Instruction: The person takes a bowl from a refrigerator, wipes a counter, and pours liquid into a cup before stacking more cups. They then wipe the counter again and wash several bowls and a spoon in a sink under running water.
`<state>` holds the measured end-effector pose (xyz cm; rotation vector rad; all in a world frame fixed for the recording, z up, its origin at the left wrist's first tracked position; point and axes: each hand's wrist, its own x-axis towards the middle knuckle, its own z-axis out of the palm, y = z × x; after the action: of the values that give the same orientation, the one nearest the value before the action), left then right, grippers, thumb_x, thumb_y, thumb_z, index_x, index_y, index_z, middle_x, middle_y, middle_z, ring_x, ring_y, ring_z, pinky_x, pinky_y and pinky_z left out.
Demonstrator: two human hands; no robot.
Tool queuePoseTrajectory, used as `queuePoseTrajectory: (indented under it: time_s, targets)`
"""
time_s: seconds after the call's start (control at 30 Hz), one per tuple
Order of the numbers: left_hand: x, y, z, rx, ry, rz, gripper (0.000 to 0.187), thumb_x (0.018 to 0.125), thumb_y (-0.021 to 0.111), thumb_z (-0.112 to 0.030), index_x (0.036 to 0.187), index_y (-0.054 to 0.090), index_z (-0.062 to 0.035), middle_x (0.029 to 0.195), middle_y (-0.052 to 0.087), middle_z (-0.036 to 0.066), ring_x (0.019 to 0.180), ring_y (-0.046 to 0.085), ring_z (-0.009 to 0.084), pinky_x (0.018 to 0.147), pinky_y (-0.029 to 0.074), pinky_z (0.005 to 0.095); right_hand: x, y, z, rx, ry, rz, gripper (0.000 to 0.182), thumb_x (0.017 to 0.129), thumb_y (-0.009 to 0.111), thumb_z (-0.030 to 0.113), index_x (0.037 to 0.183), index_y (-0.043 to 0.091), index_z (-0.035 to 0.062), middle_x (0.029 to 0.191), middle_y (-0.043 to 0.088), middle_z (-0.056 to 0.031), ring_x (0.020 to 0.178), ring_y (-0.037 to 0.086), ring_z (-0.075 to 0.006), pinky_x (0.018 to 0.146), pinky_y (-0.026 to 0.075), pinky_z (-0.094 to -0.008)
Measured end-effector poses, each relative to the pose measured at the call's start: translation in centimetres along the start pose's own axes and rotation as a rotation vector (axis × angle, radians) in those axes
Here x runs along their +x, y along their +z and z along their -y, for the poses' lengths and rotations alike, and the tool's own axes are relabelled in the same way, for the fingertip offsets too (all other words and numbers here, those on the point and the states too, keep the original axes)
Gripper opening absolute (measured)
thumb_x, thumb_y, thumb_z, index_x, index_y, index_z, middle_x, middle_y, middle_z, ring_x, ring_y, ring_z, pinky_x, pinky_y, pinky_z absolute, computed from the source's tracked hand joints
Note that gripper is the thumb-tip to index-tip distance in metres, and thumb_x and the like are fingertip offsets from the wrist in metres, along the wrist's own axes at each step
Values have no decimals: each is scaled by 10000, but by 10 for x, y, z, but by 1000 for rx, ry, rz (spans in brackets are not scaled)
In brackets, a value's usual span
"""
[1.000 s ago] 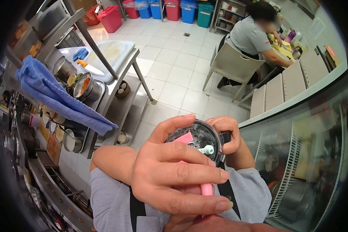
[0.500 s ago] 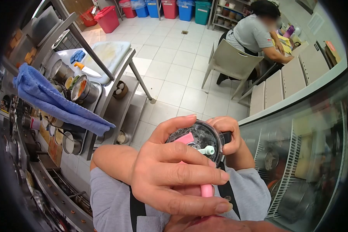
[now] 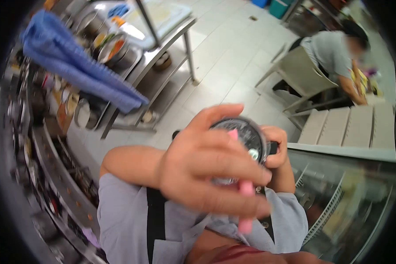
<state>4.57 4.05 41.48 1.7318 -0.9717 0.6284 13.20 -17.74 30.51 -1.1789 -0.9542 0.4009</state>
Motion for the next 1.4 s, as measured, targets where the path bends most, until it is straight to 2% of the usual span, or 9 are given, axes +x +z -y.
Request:
queuePoseTrajectory:
  time_s: [0.27,0.43,0.63,0.87,0.97,1.07,1.17,1.27,1.4]
  targets:
    - [-142,-37,107,506,-568,-59,207,753,677,-59,939,673,-150,862,530,47,763,551,205,791,437,376,28,25,-125,-513,655,-82,203,635,687,157,632,552,6,552,492,-19,546,482,-101,485,377,-277]
    - [-286,-38,199,57,-1137,-472,199,836,620,-93,1034,628,-66,919,565,50,847,576,173,803,463,289,48,62,-247,-468,887,-116,245,692,666,206,785,611,-14,642,580,-65,603,535,-138,563,444,-303]
    - [-424,-91,310,87,-1224,-853,263,873,576,-143,1120,589,-54,1056,590,79,923,585,163,860,455,301,117,113,-367,-617,731,-49,332,726,669,240,967,634,15,806,658,-189,745,650,-275,693,501,-367]
    - [-464,-152,333,410,-1401,-647,276,869,579,-144,1131,584,-57,1062,593,92,934,587,172,864,455,307,207,175,-459,-541,573,-186,348,686,744,210,977,659,39,784,665,-126,700,635,-183,645,501,-320]
    - [-478,-161,330,464,-1434,-589,281,867,580,-144,1135,582,-59,1065,594,97,939,588,176,866,455,310,246,181,-471,-484,926,26,310,715,706,210,976,665,48,845,682,-117,737,649,-219,689,511,-349]
    - [-490,-162,325,501,-1448,-549,287,866,582,-145,1140,580,-60,1068,595,103,944,589,179,868,455,312,241,189,-551,-1114,586,406,227,773,597,280,909,695,127,945,682,-86,863,648,-276,758,503,-346]
    - [-497,-161,319,534,-1453,-513,293,864,583,-145,1145,578,-62,1071,596,108,949,591,183,870,455,315,242,191,-557,-1087,185,212,254,816,525,243,957,684,103,1037,664,-96,973,616,-281,850,477,-357]
    - [-501,-158,315,556,-1461,-486,299,862,585,-146,1149,576,-64,1074,597,114,954,592,187,871,455,317,248,195,-538,-709,321,100,294,813,528,240,1017,662,77,1102,638,-120,1050,574,-309,921,438,-377]
    - [-504,-153,314,588,-1453,-460,307,860,587,-146,1156,573,-66,1078,599,121,960,593,192,874,455,320,258,192,-527,-861,168,57,326,818,529,259,1060,645,75,1150,613,-145,1099,539,-332,962,407,-389]
